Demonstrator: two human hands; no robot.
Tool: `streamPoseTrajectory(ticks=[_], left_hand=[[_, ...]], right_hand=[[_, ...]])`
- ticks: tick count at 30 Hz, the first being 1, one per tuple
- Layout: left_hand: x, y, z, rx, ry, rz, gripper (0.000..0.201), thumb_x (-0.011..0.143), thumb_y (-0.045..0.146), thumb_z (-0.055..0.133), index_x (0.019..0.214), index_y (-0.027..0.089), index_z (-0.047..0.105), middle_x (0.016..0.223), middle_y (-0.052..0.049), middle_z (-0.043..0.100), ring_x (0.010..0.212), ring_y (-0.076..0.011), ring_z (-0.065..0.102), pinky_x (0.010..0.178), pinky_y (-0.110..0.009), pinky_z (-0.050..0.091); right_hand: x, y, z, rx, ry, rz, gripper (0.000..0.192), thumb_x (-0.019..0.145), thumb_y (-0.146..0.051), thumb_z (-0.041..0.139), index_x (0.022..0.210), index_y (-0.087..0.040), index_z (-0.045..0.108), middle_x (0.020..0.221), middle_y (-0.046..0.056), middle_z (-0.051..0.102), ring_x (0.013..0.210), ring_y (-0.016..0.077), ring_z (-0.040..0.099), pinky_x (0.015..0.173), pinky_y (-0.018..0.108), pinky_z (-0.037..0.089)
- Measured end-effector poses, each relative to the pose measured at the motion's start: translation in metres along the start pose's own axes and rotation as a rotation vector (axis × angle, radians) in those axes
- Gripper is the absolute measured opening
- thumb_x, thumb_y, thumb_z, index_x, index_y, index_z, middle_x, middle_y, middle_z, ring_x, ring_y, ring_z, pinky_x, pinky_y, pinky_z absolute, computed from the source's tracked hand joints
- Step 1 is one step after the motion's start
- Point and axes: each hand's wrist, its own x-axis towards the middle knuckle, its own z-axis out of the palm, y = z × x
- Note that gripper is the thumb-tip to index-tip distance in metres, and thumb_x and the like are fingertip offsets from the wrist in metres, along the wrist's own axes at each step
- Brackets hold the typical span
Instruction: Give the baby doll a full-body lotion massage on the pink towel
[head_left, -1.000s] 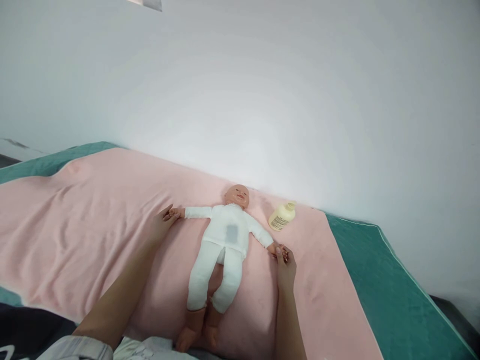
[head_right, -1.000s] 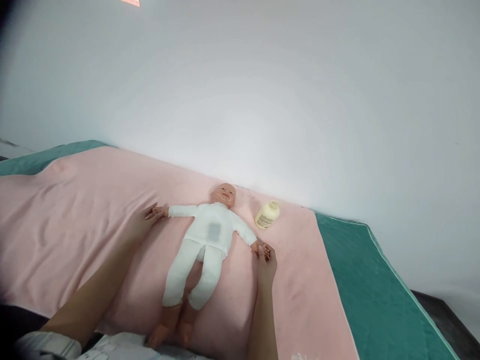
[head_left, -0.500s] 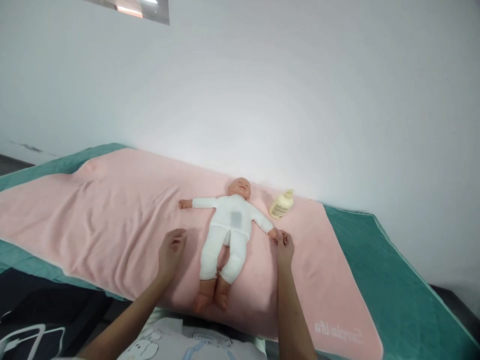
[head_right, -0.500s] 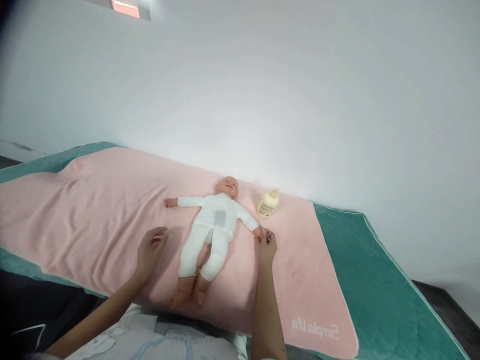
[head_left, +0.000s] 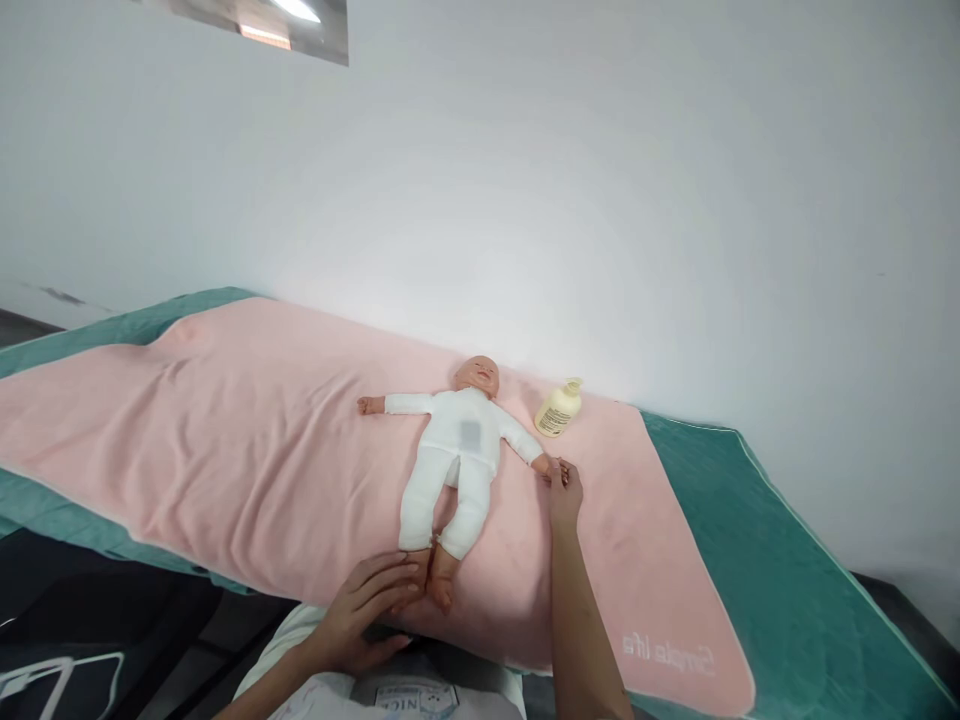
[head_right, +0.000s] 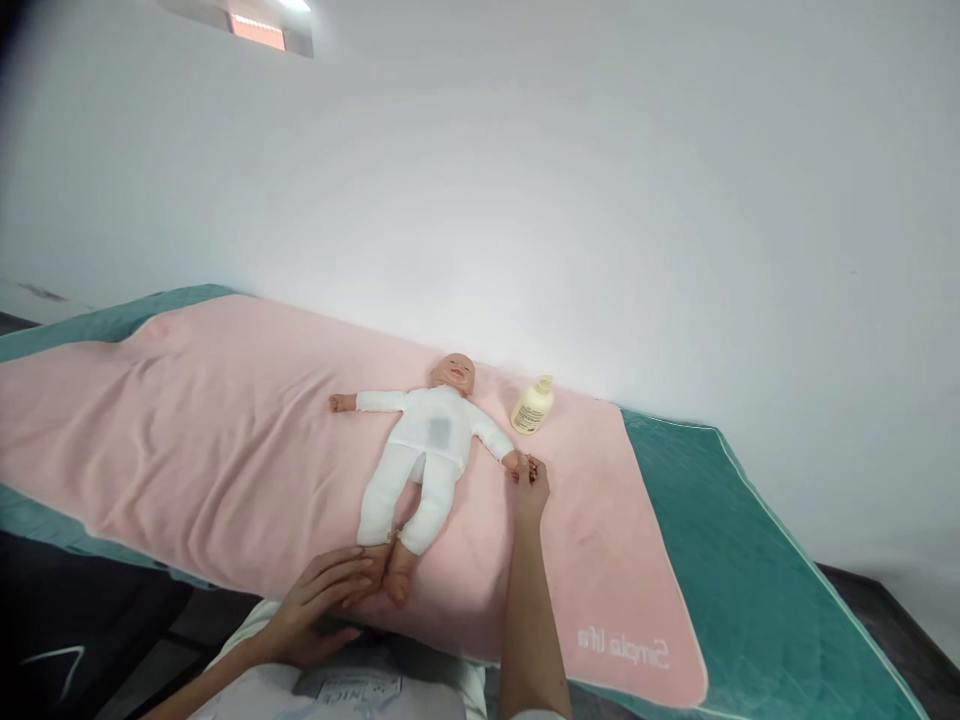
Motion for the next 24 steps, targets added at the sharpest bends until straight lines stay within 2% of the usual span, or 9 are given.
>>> streamPoseTrajectory(ticks=[4, 7, 11, 15, 18, 21, 24], left_hand=[[-0.005, -0.005, 0.014, 0.133, 0.071, 0.027, 0.043, 0.085, 0.022, 0.061, 0.128, 0.025, 0.057, 0.121, -0.007, 0.067, 0.121, -0.0233, 0.057, 0.099, -0.037, 0.049], [-0.007, -0.003, 0.017, 0.103, 0.144, -0.081, 0.039, 0.087, 0.021, 0.06, 0.126, 0.025, 0.058, 0.122, -0.009, 0.066, 0.119, -0.0238, 0.058, 0.097, -0.038, 0.051], [-0.004, 0.003, 0.011, 0.028, 0.202, -0.179, 0.055, 0.084, 0.025, 0.064, 0.137, 0.032, 0.049, 0.123, -0.006, 0.066, 0.119, -0.0258, 0.059, 0.093, -0.039, 0.056], [0.011, 0.007, -0.002, -0.016, 0.235, -0.239, 0.059, 0.085, 0.03, 0.06, 0.141, 0.038, 0.044, 0.123, -0.003, 0.066, 0.117, -0.0262, 0.06, 0.09, -0.039, 0.059], [0.028, 0.008, -0.013, -0.132, 0.172, -0.307, 0.054, 0.089, 0.03, 0.053, 0.142, 0.034, 0.043, 0.131, -0.005, 0.061, 0.123, -0.0254, 0.056, 0.099, -0.039, 0.053], [0.048, 0.006, -0.021, -0.301, 0.08, -0.371, 0.05, 0.093, 0.032, 0.046, 0.143, 0.03, 0.042, 0.141, -0.008, 0.051, 0.13, -0.0265, 0.048, 0.105, -0.042, 0.046], [0.066, -0.001, -0.025, -0.417, 0.093, -0.348, 0.049, 0.094, 0.033, 0.044, 0.143, 0.029, 0.042, 0.143, -0.009, 0.049, 0.132, -0.028, 0.045, 0.107, -0.046, 0.043]], right_hand=[[0.0, -0.001, 0.0, 0.004, -0.006, 0.008, 0.052, 0.074, -0.057, 0.062, 0.102, -0.013, 0.061, 0.094, 0.011, 0.067, 0.077, 0.0201, 0.062, 0.069, 0.032, 0.052], [0.001, 0.0, 0.0, 0.011, -0.005, 0.019, 0.053, 0.074, -0.058, 0.061, 0.103, -0.013, 0.061, 0.093, 0.01, 0.067, 0.074, 0.02, 0.062, 0.068, 0.032, 0.052], [0.002, 0.004, 0.0, 0.027, 0.006, 0.033, 0.055, 0.074, -0.058, 0.061, 0.106, -0.014, 0.06, 0.099, 0.011, 0.066, 0.078, 0.0207, 0.063, 0.07, 0.033, 0.053], [0.005, 0.005, 0.001, 0.055, 0.045, 0.037, 0.06, 0.072, -0.054, 0.065, 0.117, -0.016, 0.055, 0.118, 0.013, 0.061, 0.095, 0.0229, 0.063, 0.079, 0.034, 0.053], [0.008, 0.0, 0.003, 0.084, 0.046, 0.042, 0.063, 0.07, -0.051, 0.068, 0.121, -0.016, 0.053, 0.12, 0.014, 0.06, 0.1, 0.0241, 0.062, 0.081, 0.035, 0.053], [0.011, -0.01, 0.006, 0.101, 0.007, 0.043, 0.062, 0.067, -0.048, 0.071, 0.119, -0.016, 0.057, 0.112, 0.012, 0.065, 0.09, 0.0236, 0.065, 0.077, 0.035, 0.054], [0.008, -0.026, 0.012, 0.078, -0.05, -0.004, 0.063, 0.069, -0.051, 0.069, 0.121, -0.016, 0.058, 0.105, 0.009, 0.067, 0.079, 0.0213, 0.065, 0.074, 0.034, 0.054]])
